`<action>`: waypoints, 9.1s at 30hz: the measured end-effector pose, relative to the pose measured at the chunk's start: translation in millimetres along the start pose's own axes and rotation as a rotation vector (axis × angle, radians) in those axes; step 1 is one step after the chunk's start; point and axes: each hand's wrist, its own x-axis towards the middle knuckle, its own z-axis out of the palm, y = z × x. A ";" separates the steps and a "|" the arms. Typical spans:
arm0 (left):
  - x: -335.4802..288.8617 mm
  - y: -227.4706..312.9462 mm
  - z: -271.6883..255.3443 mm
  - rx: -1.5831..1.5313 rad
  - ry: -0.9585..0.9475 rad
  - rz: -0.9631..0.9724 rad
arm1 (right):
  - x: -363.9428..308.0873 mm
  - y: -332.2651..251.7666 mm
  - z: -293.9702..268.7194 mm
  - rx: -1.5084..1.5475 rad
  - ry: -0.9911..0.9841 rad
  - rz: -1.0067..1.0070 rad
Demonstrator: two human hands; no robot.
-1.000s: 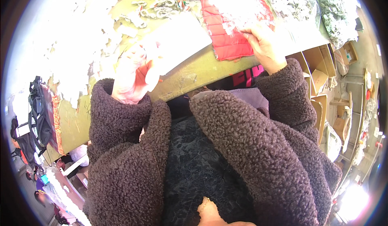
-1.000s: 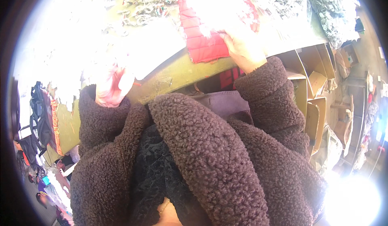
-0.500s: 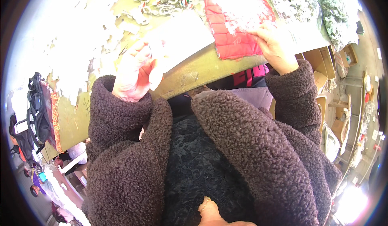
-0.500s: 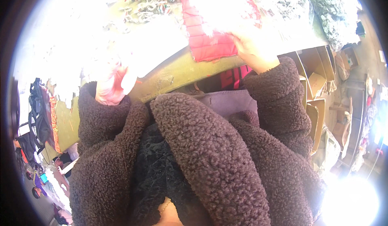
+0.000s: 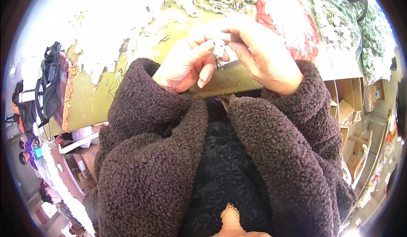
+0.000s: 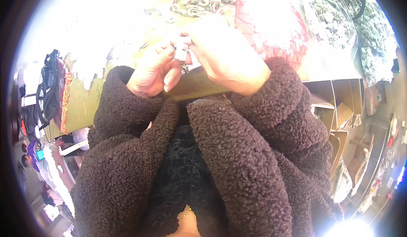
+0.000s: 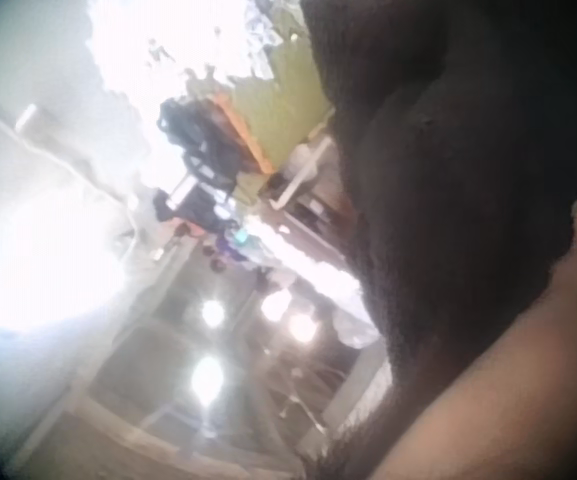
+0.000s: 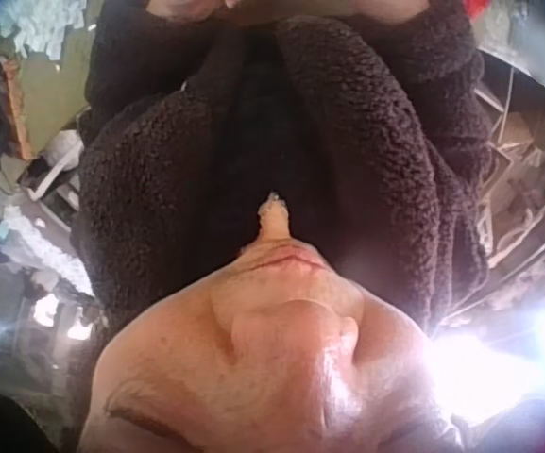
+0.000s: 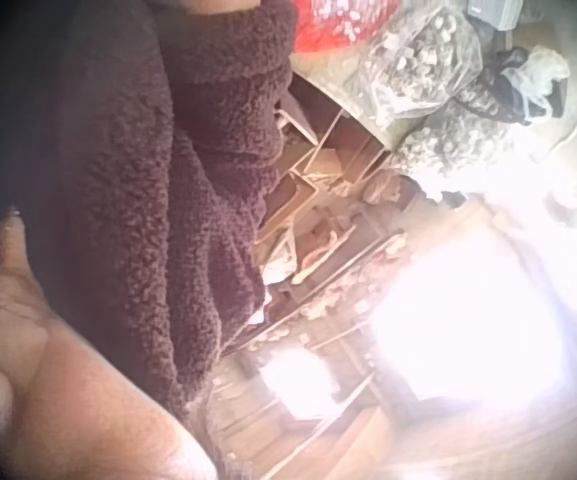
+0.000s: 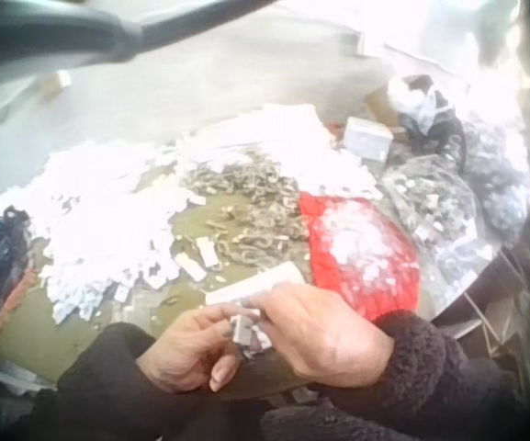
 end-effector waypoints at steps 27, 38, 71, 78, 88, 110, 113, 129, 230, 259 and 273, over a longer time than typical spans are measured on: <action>-2.7 2.0 -0.4 0.013 0.081 -0.035 | -34.7 40.4 -58.8 -0.764 0.134 0.183; -0.4 -1.1 -4.4 0.046 0.072 -0.066 | -10.9 -3.0 4.0 -0.289 -0.007 -0.068; 31.1 31.4 -87.0 1.754 0.615 0.479 | 29.3 43.8 -40.6 -0.457 0.041 0.054; 16.5 63.0 -75.7 0.554 0.596 0.246 | 113.1 63.9 47.0 -0.538 -0.222 0.073; 17.5 50.8 -71.2 -0.050 0.573 0.274 | 129.5 71.2 19.2 -0.550 -0.085 0.226; 18.5 36.6 -54.6 0.154 0.468 0.192 | 80.3 33.8 10.2 -0.125 -0.329 0.008; 20.0 36.7 -50.8 0.329 0.452 0.128 | 73.1 29.7 10.6 -0.224 -0.337 -0.088; 22.8 21.8 -35.6 0.120 0.408 0.175 | 47.5 10.1 35.8 0.047 -0.030 0.282; 12.6 15.6 -15.0 0.216 0.416 0.164 | 30.8 -17.6 38.5 0.595 0.263 0.522; 11.3 15.2 -17.5 0.193 0.357 0.149 | 28.7 -10.5 40.6 0.468 0.244 0.569; 10.7 21.4 -16.9 -0.090 0.141 0.133 | 24.1 -14.4 36.8 0.964 0.177 0.528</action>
